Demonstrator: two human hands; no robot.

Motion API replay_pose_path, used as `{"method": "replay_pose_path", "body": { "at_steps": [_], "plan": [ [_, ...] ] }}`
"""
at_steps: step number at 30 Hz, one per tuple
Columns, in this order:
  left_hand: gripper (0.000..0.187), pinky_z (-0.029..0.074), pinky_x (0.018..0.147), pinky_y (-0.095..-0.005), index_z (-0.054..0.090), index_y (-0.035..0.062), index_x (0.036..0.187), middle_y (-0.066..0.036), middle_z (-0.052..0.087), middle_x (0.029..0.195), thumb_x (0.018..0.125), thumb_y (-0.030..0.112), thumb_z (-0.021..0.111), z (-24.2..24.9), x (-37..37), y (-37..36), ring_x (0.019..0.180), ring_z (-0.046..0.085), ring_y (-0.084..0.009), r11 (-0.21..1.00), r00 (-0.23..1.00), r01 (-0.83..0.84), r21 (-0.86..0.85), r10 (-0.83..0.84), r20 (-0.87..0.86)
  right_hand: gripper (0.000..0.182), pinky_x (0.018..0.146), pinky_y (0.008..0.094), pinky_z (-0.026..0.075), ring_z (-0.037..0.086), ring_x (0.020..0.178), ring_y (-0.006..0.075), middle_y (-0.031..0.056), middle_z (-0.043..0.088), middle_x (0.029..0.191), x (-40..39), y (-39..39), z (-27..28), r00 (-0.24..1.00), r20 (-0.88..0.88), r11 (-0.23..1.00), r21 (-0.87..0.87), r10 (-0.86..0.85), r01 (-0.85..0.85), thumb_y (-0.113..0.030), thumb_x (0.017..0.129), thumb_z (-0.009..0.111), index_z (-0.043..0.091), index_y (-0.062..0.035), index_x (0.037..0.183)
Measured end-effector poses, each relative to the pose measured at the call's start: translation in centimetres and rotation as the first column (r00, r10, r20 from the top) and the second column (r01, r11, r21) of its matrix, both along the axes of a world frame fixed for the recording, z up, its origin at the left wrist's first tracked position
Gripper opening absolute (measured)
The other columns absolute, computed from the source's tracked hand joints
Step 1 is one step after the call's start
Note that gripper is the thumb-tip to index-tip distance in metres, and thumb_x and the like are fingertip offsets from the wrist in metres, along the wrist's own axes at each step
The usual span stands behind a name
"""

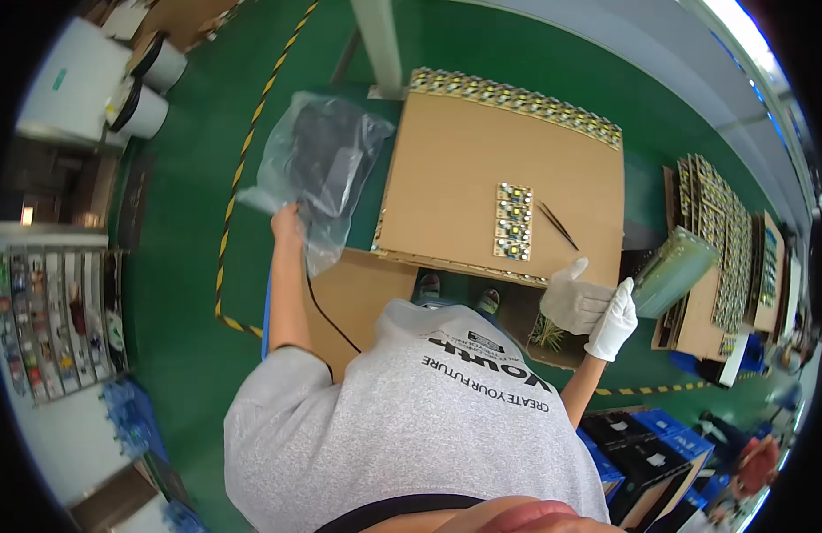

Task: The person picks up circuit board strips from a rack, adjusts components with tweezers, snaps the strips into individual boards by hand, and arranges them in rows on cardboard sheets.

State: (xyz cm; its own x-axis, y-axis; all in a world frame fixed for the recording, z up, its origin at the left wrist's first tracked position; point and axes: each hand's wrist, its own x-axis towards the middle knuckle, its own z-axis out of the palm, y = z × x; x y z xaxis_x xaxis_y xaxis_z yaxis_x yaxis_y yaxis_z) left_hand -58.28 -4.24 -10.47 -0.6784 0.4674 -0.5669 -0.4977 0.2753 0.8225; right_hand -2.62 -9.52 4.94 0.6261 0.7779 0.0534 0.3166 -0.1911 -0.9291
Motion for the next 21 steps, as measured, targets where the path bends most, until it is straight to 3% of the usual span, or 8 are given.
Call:
{"method": "replay_pose_path", "body": {
  "at_steps": [8, 10, 12, 15, 17, 18, 19, 21],
  "plan": [
    [0.016, 0.034, 0.041, -0.0289, 0.059, 0.0077, 0.075, 0.000, 0.050, 0.060, 0.083, 0.020, 0.065, -2.5, 0.6, -2.5, 0.048, 0.047, -0.0133, 0.970, 0.981, -0.179, 0.167, 0.162, 0.108, 0.036, 0.068, 0.0247, 0.047, 0.055, 0.073, 0.0069, 0.0040, 0.067, 0.084, -1.7, 0.1, 0.1, 0.996, -0.073, 0.999, 0.019, 0.050, -0.049, -0.025, 0.096, 0.052, 0.064, 0.0091, 0.101],
    [0.041, 0.045, 0.059, -0.0344, 0.057, -0.0010, 0.103, -0.009, 0.058, 0.086, 0.080, 0.029, 0.071, -1.6, 0.3, -6.4, 0.073, 0.057, -0.0210, 0.990, 0.982, -0.071, -0.121, 0.048, -0.181, 0.036, 0.067, 0.0246, 0.046, 0.054, 0.072, 0.0068, 0.0038, 0.067, 0.083, -1.1, -0.5, -0.9, 0.997, -0.064, 0.999, -0.004, 0.045, -0.045, -0.025, 0.096, 0.053, 0.064, 0.0090, 0.100],
    [0.081, 0.044, 0.081, -0.0417, 0.034, -0.0073, 0.131, -0.020, 0.048, 0.117, 0.076, 0.037, 0.074, 1.4, 3.9, -6.2, 0.099, 0.052, -0.0312, 0.609, 0.665, -0.450, -0.653, -0.259, -0.700, 0.036, 0.065, 0.0245, 0.046, 0.053, 0.070, 0.0067, 0.0036, 0.066, 0.081, -0.4, -1.7, -1.6, 0.998, -0.050, 0.998, -0.056, 0.022, -0.025, -0.025, 0.096, 0.053, 0.064, 0.0086, 0.099],
    [0.106, 0.037, 0.095, -0.0477, 0.015, -0.0093, 0.139, -0.022, 0.037, 0.132, 0.074, 0.053, 0.070, 3.4, 5.1, -4.2, 0.117, 0.041, -0.0430, 0.611, 0.504, -0.421, -0.671, -0.457, -0.733, 0.034, 0.063, 0.0246, 0.044, 0.051, 0.068, 0.0065, 0.0032, 0.065, 0.078, -1.1, -2.4, -0.1, 0.999, 0.022, 0.995, -0.095, -0.030, 0.032, -0.025, 0.095, 0.053, 0.064, 0.0078, 0.097],
    [0.087, 0.039, 0.094, -0.0415, 0.027, -0.0059, 0.137, -0.020, 0.043, 0.130, 0.081, 0.050, 0.064, 4.0, 5.4, -1.8, 0.115, 0.048, -0.0349, 0.965, 0.131, -0.158, -0.212, -0.192, -0.973, 0.033, 0.062, 0.0247, 0.044, 0.050, 0.067, 0.0065, 0.0030, 0.064, 0.076, -1.5, -2.2, 0.5, 0.997, 0.062, 0.993, -0.104, -0.043, 0.049, -0.024, 0.095, 0.054, 0.064, 0.0074, 0.096],
    [0.075, 0.040, 0.094, -0.0387, 0.033, -0.0051, 0.134, -0.019, 0.047, 0.128, 0.086, 0.046, 0.059, 9.3, 8.2, 0.0, 0.112, 0.051, -0.0314, 0.977, 0.540, 0.192, -0.089, -0.181, -0.822, 0.033, 0.062, 0.0250, 0.044, 0.050, 0.067, 0.0065, 0.0032, 0.064, 0.075, -1.5, -2.0, 0.6, 0.997, 0.063, 0.995, -0.080, -0.053, 0.058, -0.024, 0.095, 0.054, 0.064, 0.0070, 0.096],
    [0.063, 0.041, 0.093, -0.0359, 0.039, -0.0043, 0.132, -0.018, 0.052, 0.125, 0.091, 0.041, 0.054, 16.4, 12.2, 2.1, 0.110, 0.055, -0.0280, 0.887, 0.815, 0.428, 0.175, -0.295, -0.499, 0.032, 0.061, 0.0253, 0.043, 0.049, 0.066, 0.0065, 0.0033, 0.064, 0.073, -1.5, -1.7, 0.6, 0.996, 0.068, 0.996, -0.061, -0.058, 0.062, -0.024, 0.095, 0.054, 0.064, 0.0066, 0.095],
    [0.050, 0.042, 0.094, -0.0349, 0.050, -0.0044, 0.124, -0.016, 0.062, 0.112, 0.098, 0.038, 0.041, 23.6, 16.6, 3.8, 0.099, 0.061, -0.0215, 0.451, 0.642, 0.765, 0.460, -0.476, -0.602, 0.032, 0.061, 0.0255, 0.043, 0.049, 0.066, 0.0065, 0.0035, 0.063, 0.072, -1.2, -1.4, 1.0, 0.994, 0.084, 0.997, -0.036, -0.066, 0.069, -0.024, 0.095, 0.054, 0.064, 0.0062, 0.094]
  ]
}}
